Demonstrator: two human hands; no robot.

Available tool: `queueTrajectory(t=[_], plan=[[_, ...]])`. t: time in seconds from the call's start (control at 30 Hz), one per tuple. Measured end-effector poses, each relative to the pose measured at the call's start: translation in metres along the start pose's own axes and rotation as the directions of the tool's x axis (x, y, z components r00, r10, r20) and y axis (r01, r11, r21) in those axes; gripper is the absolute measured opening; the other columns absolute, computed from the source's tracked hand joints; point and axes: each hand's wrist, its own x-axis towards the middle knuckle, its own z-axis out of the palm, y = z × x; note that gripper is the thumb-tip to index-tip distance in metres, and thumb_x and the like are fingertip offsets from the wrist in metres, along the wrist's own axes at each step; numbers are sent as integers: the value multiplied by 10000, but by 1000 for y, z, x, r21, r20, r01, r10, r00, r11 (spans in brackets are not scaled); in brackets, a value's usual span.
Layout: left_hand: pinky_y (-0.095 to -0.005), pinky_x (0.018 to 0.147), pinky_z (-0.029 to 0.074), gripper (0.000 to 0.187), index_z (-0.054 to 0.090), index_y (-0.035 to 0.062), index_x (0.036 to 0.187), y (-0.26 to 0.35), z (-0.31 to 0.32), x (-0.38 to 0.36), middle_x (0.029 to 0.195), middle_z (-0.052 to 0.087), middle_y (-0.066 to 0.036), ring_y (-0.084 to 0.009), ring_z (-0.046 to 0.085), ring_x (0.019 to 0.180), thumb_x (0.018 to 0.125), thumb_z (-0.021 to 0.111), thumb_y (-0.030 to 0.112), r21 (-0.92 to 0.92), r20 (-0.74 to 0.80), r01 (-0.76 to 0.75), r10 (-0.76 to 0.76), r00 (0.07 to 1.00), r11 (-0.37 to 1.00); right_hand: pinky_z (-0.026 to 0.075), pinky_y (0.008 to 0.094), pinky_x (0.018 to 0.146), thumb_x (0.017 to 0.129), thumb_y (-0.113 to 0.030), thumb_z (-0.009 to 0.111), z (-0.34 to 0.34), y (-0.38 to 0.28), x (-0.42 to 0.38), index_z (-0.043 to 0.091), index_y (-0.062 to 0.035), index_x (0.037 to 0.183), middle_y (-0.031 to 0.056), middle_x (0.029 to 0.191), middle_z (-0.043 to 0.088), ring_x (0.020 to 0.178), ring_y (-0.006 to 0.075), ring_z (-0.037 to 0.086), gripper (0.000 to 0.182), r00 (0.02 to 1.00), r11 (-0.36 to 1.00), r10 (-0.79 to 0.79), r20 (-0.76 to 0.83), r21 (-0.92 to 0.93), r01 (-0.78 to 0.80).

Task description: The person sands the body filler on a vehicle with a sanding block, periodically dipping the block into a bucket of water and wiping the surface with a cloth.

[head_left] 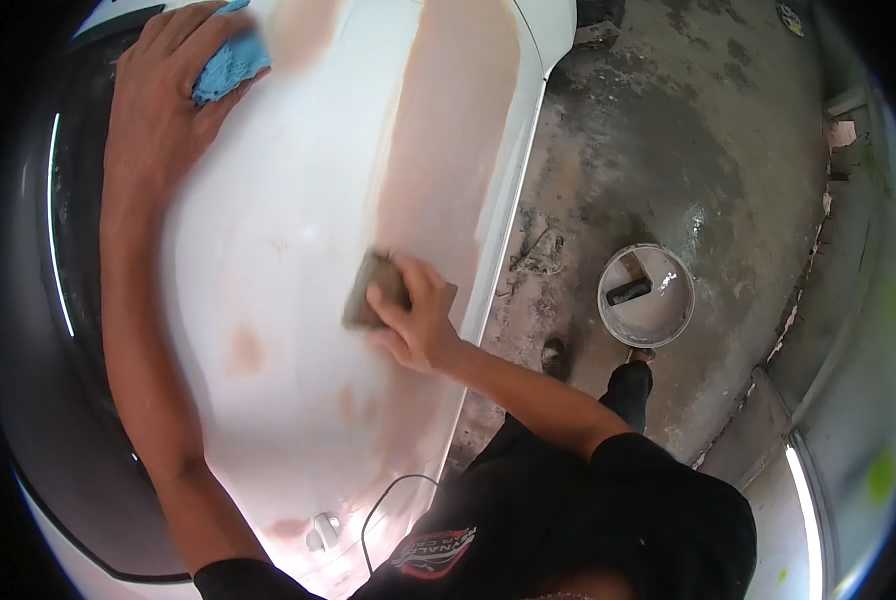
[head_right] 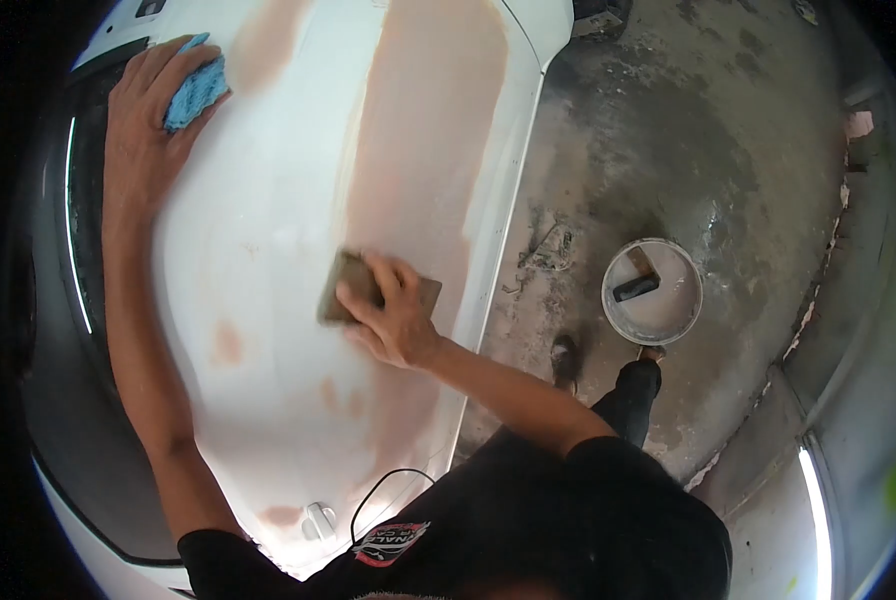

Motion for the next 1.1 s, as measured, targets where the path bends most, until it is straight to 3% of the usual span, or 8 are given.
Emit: queueTrajectory(t=[0.23,0.37,0.47,0.53,0.67,0.8,0.93,1.1], plan=[[-475,1082,404,436,670,199,1203,3,-2,4,1283,654,-42,-285,556,1261,790,808,209,-26,-3,30,-31,1000,999,332,564,1070,953,-307,531,-69,131,228,391,-113,1518,290,1436,368,1231,503,386,613,934,973,190,-304,-66,-219],[-454,1022,432,450,671,181,1184,7,-7,2,1254,660,-47,-275,572,1226,765,834,192,-44,-8,7,-7,1000,999,318,562,1081,959,-300,527,-70,119,235,375,-126,1527,271,1447,359,1237,497,385,614,875,922,375,-306,25,-386],[-460,1034,426,462,668,181,1186,6,-13,7,1254,660,-50,-279,572,1226,756,836,187,-46,-5,9,-9,1000,999,294,571,1113,912,-238,596,-32,36,119,441,-155,1505,313,1514,280,1292,504,367,619,920,928,369,-130,-6,-373],[-464,1037,423,465,667,179,1184,7,-15,6,1251,659,-54,-284,572,1224,751,837,184,-50,-7,9,-9,1000,999,308,588,1098,885,-274,617,-13,22,44,450,-164,1505,325,1509,276,1276,511,372,651,992,995,92,-85,-37,-95],[-467,1069,413,457,662,175,1195,7,-12,6,1277,651,-57,-294,563,1242,766,820,173,-46,12,23,-22,1000,999,304,581,1097,921,-270,572,-42,72,149,444,-149,1500,325,1492,300,1268,508,364,606,935,945,312,-168,-48,-324],[-472,1098,404,443,665,188,1194,9,-12,6,1300,645,-52,-296,549,1269,777,811,168,-56,30,32,-30,999,998,310,506,1112,1007,-318,453,-76,139,270,348,-90,1541,270,1364,469,1213,455,455,590,929,967,140,-343,-155,-203],[-457,1088,421,444,663,214,1233,5,-8,2,1302,648,-49,-280,554,1276,810,795,203,-18,8,6,-6,1000,1000,326,581,1071,925,-269,593,-45,53,174,379,-121,1528,298,1489,315,1258,518,365,656,901,909,393,-183,-68,-410],[-469,1121,405,456,671,243,1235,3,-3,1,1330,645,-20,-272,523,1326,806,784,136,-31,34,57,-56,998,998,326,606,1045,924,-419,585,-8,25,14,507,-103,1422,326,1444,351,1251,506,412,594,990,983,-107,92,-143,120]])
